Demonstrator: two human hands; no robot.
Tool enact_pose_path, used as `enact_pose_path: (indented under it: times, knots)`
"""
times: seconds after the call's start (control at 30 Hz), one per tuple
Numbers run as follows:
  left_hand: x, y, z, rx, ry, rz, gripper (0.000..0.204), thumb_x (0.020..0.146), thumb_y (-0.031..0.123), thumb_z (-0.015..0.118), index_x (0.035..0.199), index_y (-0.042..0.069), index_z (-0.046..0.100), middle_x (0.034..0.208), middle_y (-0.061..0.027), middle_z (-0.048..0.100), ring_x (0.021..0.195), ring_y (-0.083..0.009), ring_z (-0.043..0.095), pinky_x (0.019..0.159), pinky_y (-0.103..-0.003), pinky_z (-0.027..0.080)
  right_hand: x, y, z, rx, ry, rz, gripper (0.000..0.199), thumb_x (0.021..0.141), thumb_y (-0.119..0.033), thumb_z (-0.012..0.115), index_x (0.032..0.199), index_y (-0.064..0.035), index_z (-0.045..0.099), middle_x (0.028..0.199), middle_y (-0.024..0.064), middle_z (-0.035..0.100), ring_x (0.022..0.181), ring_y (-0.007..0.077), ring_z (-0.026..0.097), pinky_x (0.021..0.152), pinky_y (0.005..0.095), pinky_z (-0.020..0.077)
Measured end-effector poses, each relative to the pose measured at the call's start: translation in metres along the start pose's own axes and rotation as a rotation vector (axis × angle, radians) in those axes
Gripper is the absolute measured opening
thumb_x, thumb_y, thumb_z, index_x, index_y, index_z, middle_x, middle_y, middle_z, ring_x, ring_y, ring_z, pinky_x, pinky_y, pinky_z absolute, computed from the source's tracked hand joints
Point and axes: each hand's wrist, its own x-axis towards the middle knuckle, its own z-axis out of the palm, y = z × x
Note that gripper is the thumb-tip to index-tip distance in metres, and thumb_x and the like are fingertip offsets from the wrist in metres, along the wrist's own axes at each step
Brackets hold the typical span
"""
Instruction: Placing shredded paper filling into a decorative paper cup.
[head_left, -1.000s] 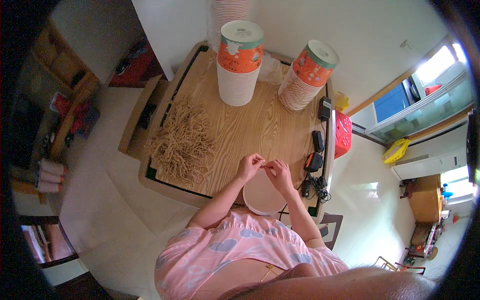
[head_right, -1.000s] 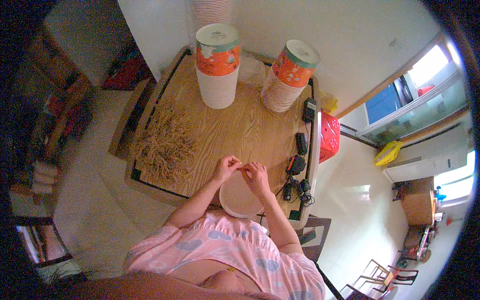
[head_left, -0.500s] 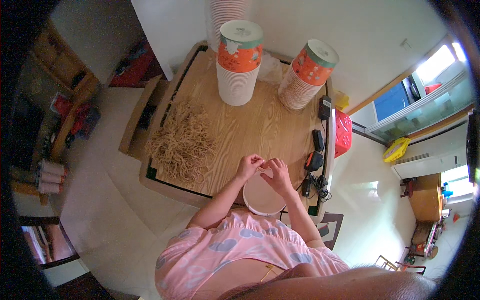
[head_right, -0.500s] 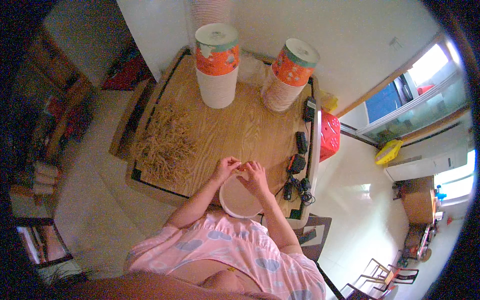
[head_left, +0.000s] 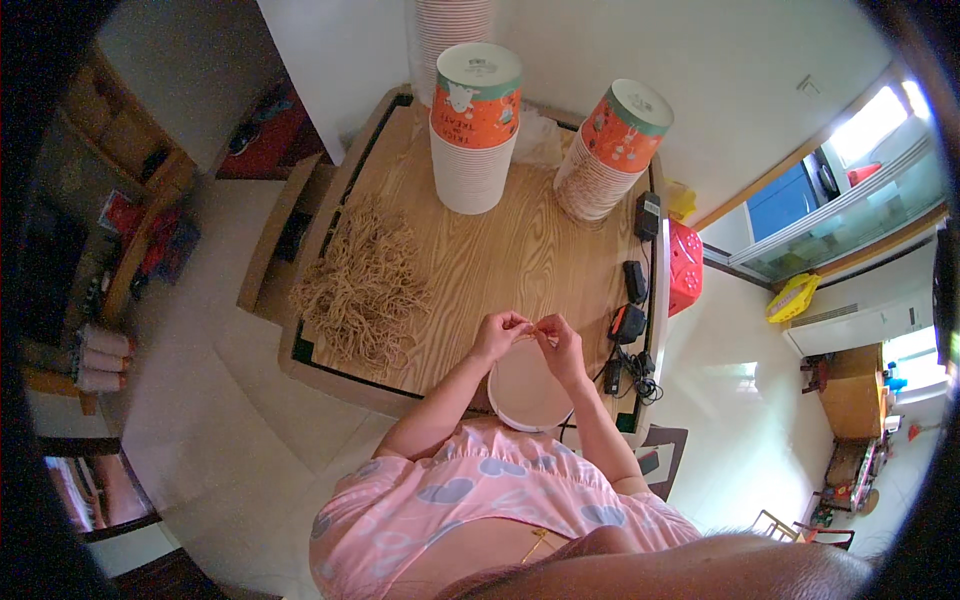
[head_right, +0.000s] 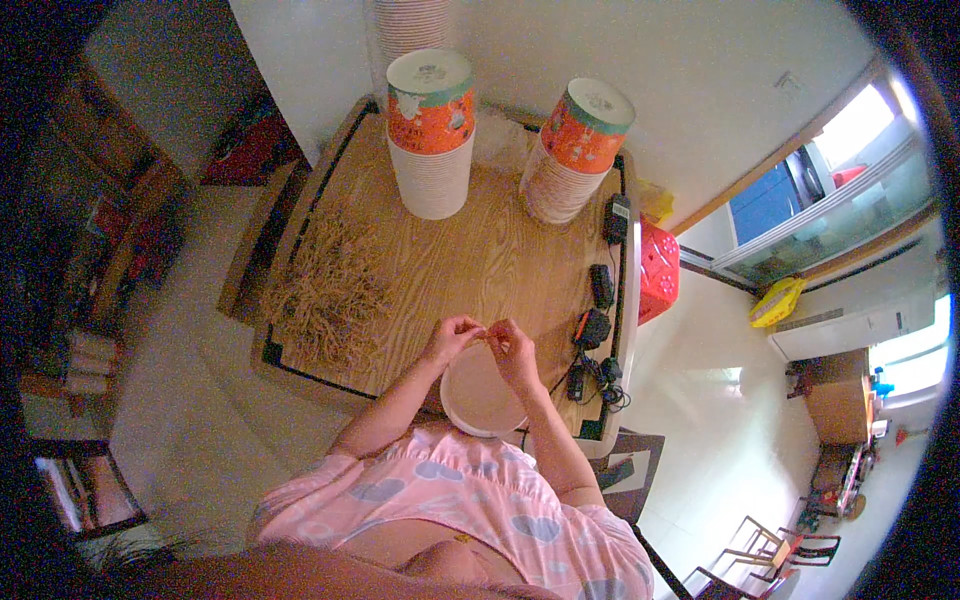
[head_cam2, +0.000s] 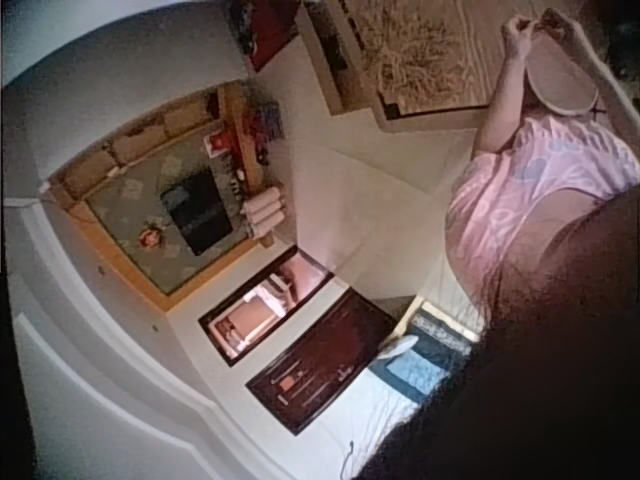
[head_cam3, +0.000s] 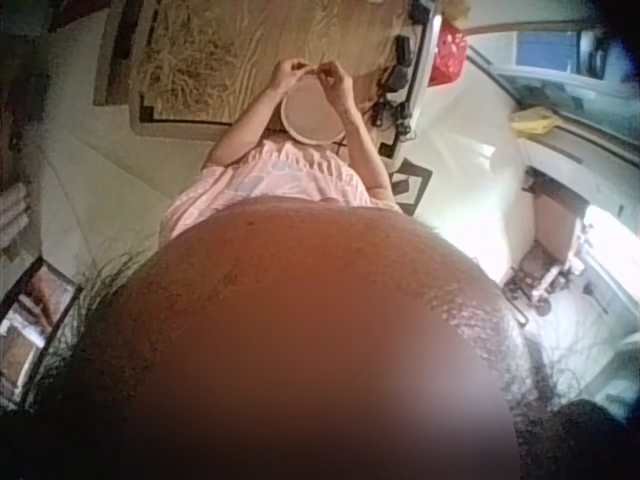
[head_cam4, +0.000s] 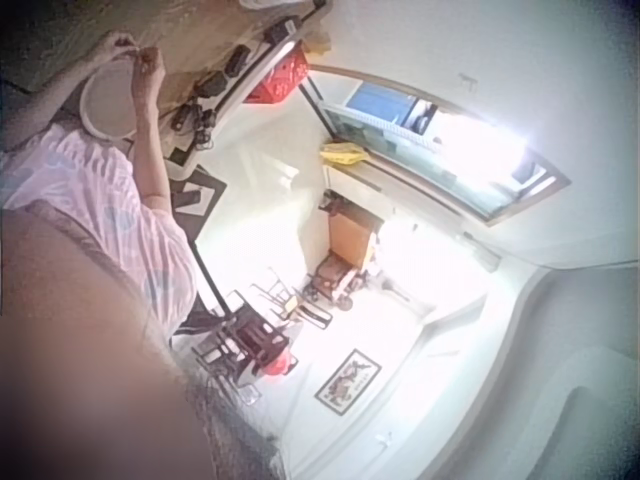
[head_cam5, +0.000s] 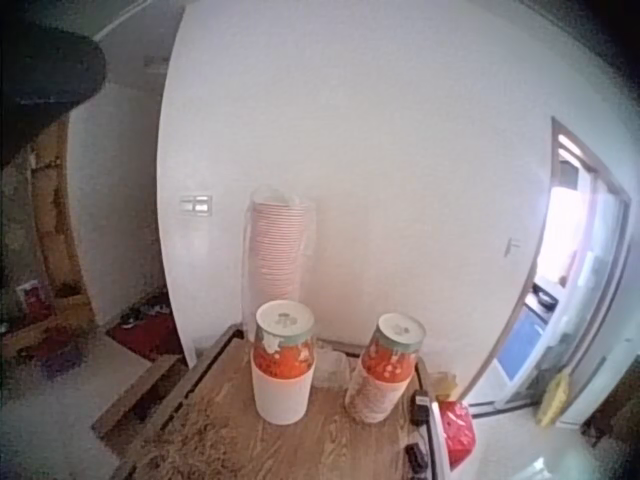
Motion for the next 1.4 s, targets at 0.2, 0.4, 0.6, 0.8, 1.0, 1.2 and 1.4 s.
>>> enact_pose_path:
  times: [0.2, 0.4, 0.6, 0.8, 1.0, 1.2, 1.4]
  knots:
    - [-0.002, 0.002, 0.0, -0.074, -0.053, -0.04, 0.005, 0.08, 0.006, 0.058, 0.082, 0.002, 0.061, 0.077, -0.0035, 0.062, 0.074, -0.0107, 0.058, 0.068, -0.023, 0.046, 0.002, -0.003, -0.001, -0.072, -0.01, 0.031, 0.011, 0.078, -0.002, 0.059, 0.083, -0.0008, 0.05, 0.074, 0.0101, 0.059, 0.071, 0.0174, 0.061, 0.062, 0.0287, 0.0484]
    - [0.005, 0.004, 0.001, 0.058, 0.081, -0.004, 0.007, 0.079, 0.006, 0.059, 0.08, -0.001, 0.058, 0.075, -0.0078, 0.063, 0.068, -0.0116, 0.061, 0.061, -0.025, 0.049, 0.003, -0.005, 0.003, 0.029, 0.003, 0.064, 0.013, 0.077, -0.004, 0.062, 0.081, -0.0011, 0.05, 0.071, 0.0092, 0.057, 0.067, 0.0163, 0.058, 0.06, 0.0281, 0.0475]
    - [0.003, 0.007, 0.006, 0.208, 0.147, 0.042, 0.009, 0.08, 0.01, 0.059, 0.078, 0.003, 0.054, 0.069, -0.0047, 0.06, 0.062, -0.0125, 0.057, 0.059, -0.026, 0.046, 0.0, 0.0, 0.002, -0.064, -0.061, 0.038, 0.009, 0.078, -0.001, 0.059, 0.084, 0.0005, 0.052, 0.077, 0.0058, 0.057, 0.075, 0.0108, 0.057, 0.068, 0.0262, 0.0479]
    - [0.007, -0.004, 0.006, 0.322, 0.102, 0.079, 0.009, 0.082, 0.01, 0.055, 0.079, 0.003, 0.051, 0.066, -0.0051, 0.058, 0.06, -0.0147, 0.057, 0.055, -0.028, 0.046, -0.007, -0.01, -0.003, -0.176, -0.106, 0.02, 0.007, 0.076, 0.0, 0.06, 0.082, 0.0004, 0.057, 0.08, 0.0101, 0.059, 0.075, 0.0181, 0.059, 0.067, 0.0274, 0.0474]
    - [0.009, -0.005, 0.007, 0.209, 0.097, 0.029, 0.007, 0.083, 0.008, 0.054, 0.08, 0.003, 0.051, 0.067, -0.0042, 0.057, 0.06, -0.0123, 0.056, 0.052, -0.026, 0.045, -0.01, -0.012, -0.004, -0.265, -0.059, -0.134, 0.007, 0.075, 0.0, 0.06, 0.08, 0.0007, 0.057, 0.08, 0.0117, 0.059, 0.073, 0.0213, 0.06, 0.065, 0.0288, 0.0481]
    - [0.01, -0.019, 0.007, 0.032, -0.003, 0.089, 0.01, 0.079, 0.009, 0.061, 0.08, 0.0, 0.058, 0.066, -0.0068, 0.062, 0.063, -0.0142, 0.061, 0.058, -0.025, 0.048, -0.006, -0.001, 0.004, -0.026, 0.034, 0.1, 0.008, 0.078, -0.001, 0.058, 0.085, 0.0012, 0.054, 0.075, 0.0096, 0.058, 0.07, 0.0132, 0.057, 0.064, 0.0262, 0.0477]
    - [0.009, -0.022, 0.001, 0.184, 0.065, 0.065, 0.007, 0.077, 0.008, 0.062, 0.078, 0.001, 0.06, 0.068, -0.0071, 0.063, 0.063, -0.0122, 0.06, 0.059, -0.025, 0.048, -0.005, -0.003, 0.005, -0.115, 0.029, 0.106, 0.008, 0.077, 0.0, 0.057, 0.084, 0.0009, 0.052, 0.074, 0.0086, 0.058, 0.069, 0.0117, 0.056, 0.064, 0.0253, 0.0471]
